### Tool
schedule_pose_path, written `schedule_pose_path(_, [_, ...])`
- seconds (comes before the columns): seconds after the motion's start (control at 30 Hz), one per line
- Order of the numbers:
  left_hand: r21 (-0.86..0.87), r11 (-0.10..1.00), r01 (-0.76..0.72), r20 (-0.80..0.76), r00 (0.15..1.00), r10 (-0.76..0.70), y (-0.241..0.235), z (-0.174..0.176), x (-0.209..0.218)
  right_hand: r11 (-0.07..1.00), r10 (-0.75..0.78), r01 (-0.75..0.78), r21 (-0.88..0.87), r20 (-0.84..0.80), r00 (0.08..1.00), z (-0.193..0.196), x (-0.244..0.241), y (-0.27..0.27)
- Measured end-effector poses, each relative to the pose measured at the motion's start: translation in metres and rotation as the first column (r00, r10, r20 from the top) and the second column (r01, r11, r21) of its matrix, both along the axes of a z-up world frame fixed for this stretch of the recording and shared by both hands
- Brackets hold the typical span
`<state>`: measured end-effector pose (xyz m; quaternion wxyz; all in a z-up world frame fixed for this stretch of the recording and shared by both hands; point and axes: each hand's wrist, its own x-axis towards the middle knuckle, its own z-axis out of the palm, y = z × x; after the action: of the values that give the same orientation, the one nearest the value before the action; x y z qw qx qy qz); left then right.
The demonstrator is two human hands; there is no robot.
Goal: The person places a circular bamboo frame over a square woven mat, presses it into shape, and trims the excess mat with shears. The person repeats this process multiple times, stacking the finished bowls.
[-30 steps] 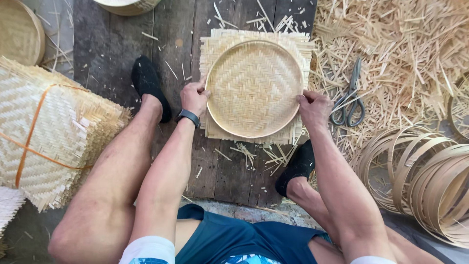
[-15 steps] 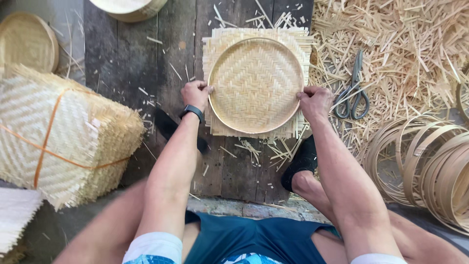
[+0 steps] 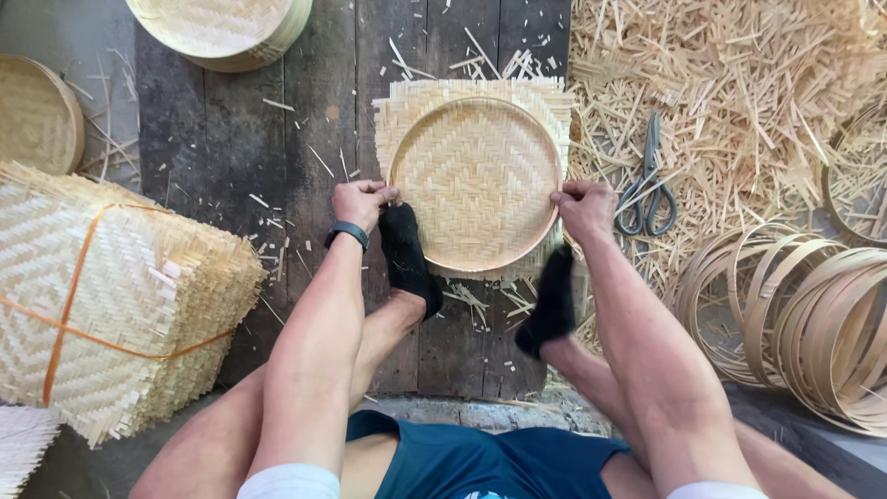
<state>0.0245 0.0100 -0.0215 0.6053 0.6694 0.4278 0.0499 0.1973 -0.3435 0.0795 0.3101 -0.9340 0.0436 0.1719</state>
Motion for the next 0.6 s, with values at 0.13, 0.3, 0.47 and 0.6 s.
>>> schedule_pose_path(0.13, [-0.045, 0.999, 0.011, 0.009, 1.0, -0.011, -0.006, 0.001, -0.01, 0.997, 0.077, -0.078, 0.029, 0.028, 0.997, -0.005, -0.002, -0.014])
schedule_pose_path(0.3, [0.38, 0.857, 0.349, -0.248, 0.931, -0.269, 0.003, 0.057, 0.015, 0.975, 0.217, -0.216, -0.053, 0.018, 0.976, 0.04, 0.003, 0.001])
schedule_pose_path(0.47, [0.782, 0.408, 0.471, -0.092, 0.735, -0.671, -0.011, 0.074, 0.105, 0.398, 0.893, -0.895, -0.2, 0.31, 0.327, 0.038, -0.081, 0.068])
schedule_pose_path(0.6, [0.626, 0.548, 0.555, -0.099, 0.753, -0.651, -0.027, 0.054, 0.165, 0.336, 0.939, -0.773, -0.538, 0.252, 0.233, 0.0, -0.116, 0.089])
